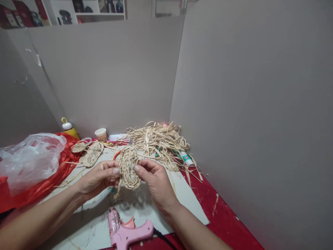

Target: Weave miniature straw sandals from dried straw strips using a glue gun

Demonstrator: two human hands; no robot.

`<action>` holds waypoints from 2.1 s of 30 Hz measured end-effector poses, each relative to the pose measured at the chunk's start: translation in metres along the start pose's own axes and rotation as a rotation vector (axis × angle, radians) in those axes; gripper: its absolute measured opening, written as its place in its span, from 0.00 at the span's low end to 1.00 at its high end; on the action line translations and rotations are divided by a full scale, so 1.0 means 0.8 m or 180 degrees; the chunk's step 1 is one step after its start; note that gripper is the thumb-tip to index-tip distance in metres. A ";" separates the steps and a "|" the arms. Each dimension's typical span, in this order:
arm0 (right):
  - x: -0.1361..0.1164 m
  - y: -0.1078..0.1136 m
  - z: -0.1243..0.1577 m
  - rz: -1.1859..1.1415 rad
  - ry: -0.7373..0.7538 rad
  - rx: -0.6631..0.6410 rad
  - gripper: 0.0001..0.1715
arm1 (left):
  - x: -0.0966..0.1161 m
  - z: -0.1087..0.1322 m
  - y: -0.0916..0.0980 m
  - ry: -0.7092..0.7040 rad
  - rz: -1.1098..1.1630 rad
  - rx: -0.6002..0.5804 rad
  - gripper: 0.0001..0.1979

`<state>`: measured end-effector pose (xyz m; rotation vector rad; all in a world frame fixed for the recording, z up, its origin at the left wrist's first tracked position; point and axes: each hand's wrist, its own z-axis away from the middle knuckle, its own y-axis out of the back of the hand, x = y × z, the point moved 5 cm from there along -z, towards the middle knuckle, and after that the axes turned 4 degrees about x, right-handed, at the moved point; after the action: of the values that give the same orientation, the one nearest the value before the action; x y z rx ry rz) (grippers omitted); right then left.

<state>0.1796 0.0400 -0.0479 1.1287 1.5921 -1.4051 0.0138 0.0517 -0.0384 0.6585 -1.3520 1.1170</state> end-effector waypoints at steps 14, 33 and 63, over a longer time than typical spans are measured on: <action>-0.001 0.008 -0.007 -0.0520 -0.0159 0.0373 0.16 | 0.048 -0.008 0.047 -0.0757 -0.0977 0.0831 0.25; 0.026 -0.047 0.028 -0.1397 -0.1358 -0.0749 0.14 | 0.024 0.007 -0.011 -0.0698 0.0512 -0.0468 0.48; -0.029 -0.012 0.021 0.1318 0.0829 0.0027 0.04 | 0.022 0.017 -0.007 -0.0721 -0.0305 0.0592 0.36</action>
<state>0.1783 0.0195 -0.0253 1.5916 1.4139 -1.0248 0.0107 0.0418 -0.0177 1.0003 -1.4006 1.1244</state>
